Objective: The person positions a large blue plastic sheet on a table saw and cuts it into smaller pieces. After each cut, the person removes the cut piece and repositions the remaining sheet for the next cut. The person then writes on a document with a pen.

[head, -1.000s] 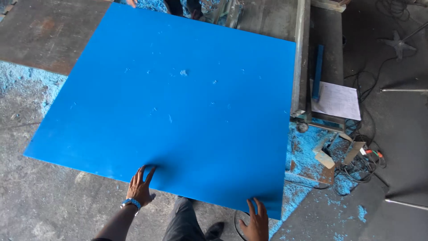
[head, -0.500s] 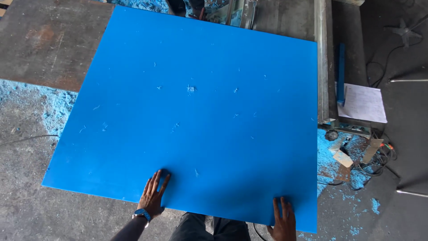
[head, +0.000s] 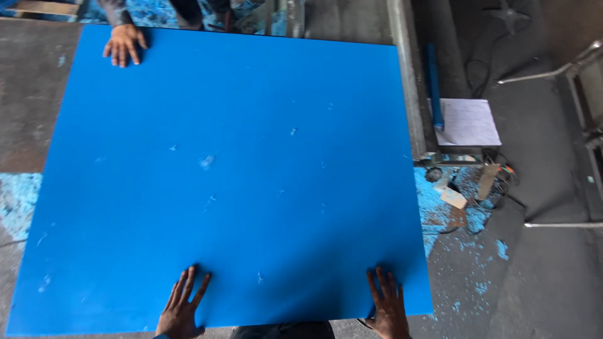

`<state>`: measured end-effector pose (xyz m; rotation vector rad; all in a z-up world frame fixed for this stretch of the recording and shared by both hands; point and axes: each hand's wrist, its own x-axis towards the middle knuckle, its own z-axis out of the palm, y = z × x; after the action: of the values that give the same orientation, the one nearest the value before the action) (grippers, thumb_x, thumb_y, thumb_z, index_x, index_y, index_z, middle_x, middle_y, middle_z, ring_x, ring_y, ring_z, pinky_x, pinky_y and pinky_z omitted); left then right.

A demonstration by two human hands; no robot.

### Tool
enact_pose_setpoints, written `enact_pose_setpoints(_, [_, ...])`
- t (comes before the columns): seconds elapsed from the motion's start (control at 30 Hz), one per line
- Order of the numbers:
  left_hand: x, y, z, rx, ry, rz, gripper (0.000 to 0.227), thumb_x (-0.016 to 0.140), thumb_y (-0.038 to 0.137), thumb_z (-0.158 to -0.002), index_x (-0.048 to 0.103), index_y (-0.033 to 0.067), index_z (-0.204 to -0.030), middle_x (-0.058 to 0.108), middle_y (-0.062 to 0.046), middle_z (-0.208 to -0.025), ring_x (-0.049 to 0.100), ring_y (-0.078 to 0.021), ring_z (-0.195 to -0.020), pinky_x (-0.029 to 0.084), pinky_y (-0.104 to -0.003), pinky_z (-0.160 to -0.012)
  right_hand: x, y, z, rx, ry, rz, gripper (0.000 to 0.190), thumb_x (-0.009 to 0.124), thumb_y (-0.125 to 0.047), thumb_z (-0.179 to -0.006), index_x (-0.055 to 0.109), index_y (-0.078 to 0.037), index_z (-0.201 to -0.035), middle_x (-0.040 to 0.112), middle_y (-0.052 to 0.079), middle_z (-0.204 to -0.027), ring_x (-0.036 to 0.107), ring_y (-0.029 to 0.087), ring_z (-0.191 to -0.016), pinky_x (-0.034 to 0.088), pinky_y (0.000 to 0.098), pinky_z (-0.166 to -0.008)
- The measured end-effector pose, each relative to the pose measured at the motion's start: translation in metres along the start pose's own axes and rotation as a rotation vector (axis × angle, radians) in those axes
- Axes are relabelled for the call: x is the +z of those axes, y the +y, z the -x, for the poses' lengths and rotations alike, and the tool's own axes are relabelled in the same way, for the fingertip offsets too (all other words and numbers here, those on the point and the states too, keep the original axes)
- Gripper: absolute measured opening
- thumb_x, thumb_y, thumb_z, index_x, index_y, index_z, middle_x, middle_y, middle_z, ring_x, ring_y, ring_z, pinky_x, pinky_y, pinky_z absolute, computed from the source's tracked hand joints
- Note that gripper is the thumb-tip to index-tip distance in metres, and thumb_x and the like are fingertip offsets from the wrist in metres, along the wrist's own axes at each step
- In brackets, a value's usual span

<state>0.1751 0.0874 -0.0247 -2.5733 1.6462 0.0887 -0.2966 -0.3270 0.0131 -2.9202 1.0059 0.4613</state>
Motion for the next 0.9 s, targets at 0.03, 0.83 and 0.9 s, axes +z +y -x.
enact_pose_setpoints(0.03, [-0.007, 0.005, 0.002, 0.018, 0.001, 0.002, 0.160, 0.088, 0.049, -0.031, 0.000, 0.0324, -0.163, -0.011, -0.019, -0.173, -0.003, -0.0383, -0.158, 0.019, -0.053, -0.121, -0.002, 0.000, 0.004, 0.018, -0.003, -0.002, 0.163, 0.111, -0.072, -0.049, 0.006, -0.024, -0.165, 0.002, 0.013, -0.173, 0.014, 0.048, -0.153, 0.020, 0.0681, -0.118])
enact_pose_setpoints(0.83, [-0.007, -0.009, -0.025, -0.014, 0.089, 0.020, 0.167, 0.100, 0.055, -0.021, 0.011, 0.0377, -0.161, 0.001, -0.012, -0.177, 0.009, -0.0365, -0.160, 0.028, -0.055, -0.121, -0.020, 0.000, -0.021, 0.028, 0.100, 0.027, 0.164, 0.110, -0.070, -0.041, 0.013, -0.028, -0.165, 0.008, 0.008, -0.174, 0.014, 0.040, -0.156, 0.020, 0.0663, -0.119])
enact_pose_setpoints(0.9, [-0.001, -0.012, -0.029, 0.003, 0.047, -0.013, 0.177, 0.104, 0.065, -0.018, 0.004, 0.0367, -0.161, -0.004, -0.014, -0.176, 0.006, -0.0390, -0.159, 0.026, -0.058, -0.120, -0.022, 0.000, -0.024, 0.042, 0.070, -0.024, 0.160, 0.111, -0.065, -0.043, 0.013, -0.030, -0.165, 0.006, 0.006, -0.174, 0.013, 0.039, -0.156, 0.020, 0.0679, -0.119])
